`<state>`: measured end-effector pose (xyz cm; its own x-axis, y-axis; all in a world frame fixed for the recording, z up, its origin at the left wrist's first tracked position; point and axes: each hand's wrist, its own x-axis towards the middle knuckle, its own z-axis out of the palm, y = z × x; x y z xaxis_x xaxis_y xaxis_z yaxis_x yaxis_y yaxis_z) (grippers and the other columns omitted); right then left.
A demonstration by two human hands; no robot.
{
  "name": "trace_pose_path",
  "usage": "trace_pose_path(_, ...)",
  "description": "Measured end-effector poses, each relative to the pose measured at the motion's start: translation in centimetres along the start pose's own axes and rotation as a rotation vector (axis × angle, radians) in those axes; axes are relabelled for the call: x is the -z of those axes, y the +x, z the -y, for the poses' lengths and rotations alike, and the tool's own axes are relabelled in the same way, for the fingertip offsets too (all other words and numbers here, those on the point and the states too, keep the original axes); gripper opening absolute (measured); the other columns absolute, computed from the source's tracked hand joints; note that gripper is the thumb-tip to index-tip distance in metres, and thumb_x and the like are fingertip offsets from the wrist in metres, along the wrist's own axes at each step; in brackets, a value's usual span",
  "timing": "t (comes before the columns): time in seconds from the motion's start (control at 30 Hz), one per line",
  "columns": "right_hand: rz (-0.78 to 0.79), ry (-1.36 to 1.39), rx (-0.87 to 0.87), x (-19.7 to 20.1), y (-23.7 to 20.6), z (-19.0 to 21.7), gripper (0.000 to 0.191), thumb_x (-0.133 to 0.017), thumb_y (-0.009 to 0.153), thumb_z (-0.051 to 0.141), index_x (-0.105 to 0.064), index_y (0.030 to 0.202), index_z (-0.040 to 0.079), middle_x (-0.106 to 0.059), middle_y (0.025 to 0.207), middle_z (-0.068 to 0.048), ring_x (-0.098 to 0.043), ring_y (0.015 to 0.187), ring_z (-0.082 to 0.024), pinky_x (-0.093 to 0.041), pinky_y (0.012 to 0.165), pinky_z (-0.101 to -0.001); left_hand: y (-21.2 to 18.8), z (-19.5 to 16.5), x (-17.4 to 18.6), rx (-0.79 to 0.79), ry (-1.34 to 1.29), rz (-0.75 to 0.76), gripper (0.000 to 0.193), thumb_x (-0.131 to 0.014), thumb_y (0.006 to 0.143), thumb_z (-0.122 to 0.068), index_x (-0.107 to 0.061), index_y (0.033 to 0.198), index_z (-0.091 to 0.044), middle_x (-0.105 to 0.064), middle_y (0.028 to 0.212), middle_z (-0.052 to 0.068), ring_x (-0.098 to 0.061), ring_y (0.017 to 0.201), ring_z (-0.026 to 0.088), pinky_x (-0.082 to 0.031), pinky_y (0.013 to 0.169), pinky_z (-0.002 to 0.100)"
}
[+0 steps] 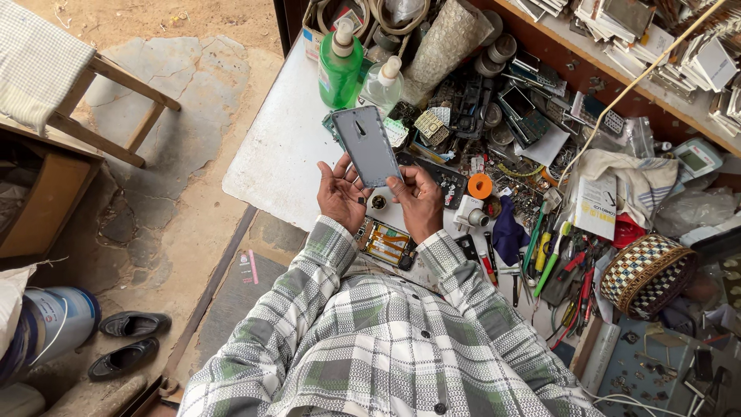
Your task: The person repairs a mobile phone at a cluttered workbench. They hold the phone, remove its back cover and battery, set parts on the bench, then use a small pointed tool to work on the phone's internal components while holding the frame in one hand.
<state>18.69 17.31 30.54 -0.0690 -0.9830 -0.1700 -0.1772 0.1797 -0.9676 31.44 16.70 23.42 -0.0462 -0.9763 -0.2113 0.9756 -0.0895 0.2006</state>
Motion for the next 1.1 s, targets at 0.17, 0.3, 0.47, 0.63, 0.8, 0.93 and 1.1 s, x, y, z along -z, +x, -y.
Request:
trace_pose_path(0.17, 0.0, -0.162, 0.35, 0.5, -1.0, -1.2, 0.015, -0.073, 0.099, 0.014, -0.068, 0.111, 0.008, -0.069, 0.111, -0.008, -0.07, 0.095, -0.014, -0.063, 0.079, -0.0273, -0.2, 0.0, -0.2, 0.082, -0.026, -0.005, 0.077, -0.031, 0.102, -0.061, -0.043, 0.149, -0.001, -0.059, 0.142, 0.023, -0.062, 0.129, 0.035, -0.054, 0.109, 0.047)
trace_pose_path(0.3, -0.044, -0.399, 0.561, 0.7, -1.5, -1.5, 0.016, -0.073, 0.095, 0.006, -0.066, 0.108, 0.012, -0.064, 0.127, -0.017, -0.071, 0.107, -0.02, -0.064, 0.081, -0.0302, -0.1, -0.1, -0.2, 0.143, -0.153, 0.119, 0.082, -0.027, 0.105, -0.065, -0.034, 0.158, -0.003, -0.045, 0.156, 0.023, -0.046, 0.144, 0.037, -0.041, 0.121, 0.05)
trace_pose_path(0.47, -0.03, -0.521, 0.791, 0.5, -2.0, -2.1, 0.014, -0.069, 0.098, 0.007, -0.063, 0.11, 0.011, -0.074, 0.113, -0.008, -0.072, 0.107, -0.022, -0.062, 0.086, -0.0335, 0.2, -0.1, 0.6, 0.142, -0.055, 0.206, 0.08, -0.029, 0.105, -0.063, -0.033, 0.159, -0.005, -0.041, 0.161, 0.02, -0.044, 0.149, 0.035, -0.038, 0.125, 0.049)
trace_pose_path(0.63, -0.081, -0.408, 0.439, 1.4, -2.4, -3.3, 0.009, -0.069, 0.101, 0.015, -0.068, 0.109, 0.011, -0.076, 0.101, -0.007, -0.074, 0.081, -0.014, -0.061, 0.065, -0.0276, 0.3, -0.2, 1.1, 0.104, -0.062, -0.006, 0.077, -0.03, 0.11, -0.061, -0.035, 0.156, 0.0, -0.045, 0.155, 0.024, -0.047, 0.143, 0.037, -0.043, 0.12, 0.051)
trace_pose_path(0.8, -0.164, -0.178, 0.099, 10.4, -0.9, -3.5, 0.025, -0.067, 0.101, 0.026, -0.066, 0.119, 0.01, -0.075, 0.098, -0.003, -0.073, 0.083, -0.009, -0.058, 0.061, -0.0233, -0.4, -1.1, 1.9, 0.077, -0.056, -0.02, 0.075, -0.031, 0.107, -0.058, -0.038, 0.156, -0.001, -0.049, 0.155, 0.023, -0.05, 0.143, 0.038, -0.045, 0.119, 0.051)
trace_pose_path(0.93, 0.034, -0.542, -0.265, 16.1, 0.6, -2.7, 0.028, -0.066, 0.1, 0.026, -0.071, 0.126, 0.015, -0.071, 0.083, -0.007, -0.062, 0.064, -0.016, -0.047, 0.051, -0.0294, -0.4, -1.9, 2.3, 0.062, -0.082, -0.03, 0.075, -0.032, 0.107, -0.058, -0.037, 0.156, -0.001, -0.048, 0.155, 0.024, -0.048, 0.144, 0.038, -0.044, 0.12, 0.052)
trace_pose_path(1.1, 0.178, -0.745, -0.175, 14.5, 2.2, -3.9, 0.028, -0.069, 0.097, 0.027, -0.071, 0.122, 0.014, -0.076, 0.088, -0.002, -0.07, 0.069, -0.011, -0.057, 0.06, -0.0296, -0.2, -3.3, 2.6, 0.046, -0.124, 0.016, 0.076, -0.034, 0.106, -0.059, -0.035, 0.158, -0.003, -0.046, 0.157, 0.023, -0.047, 0.146, 0.039, -0.043, 0.121, 0.053)
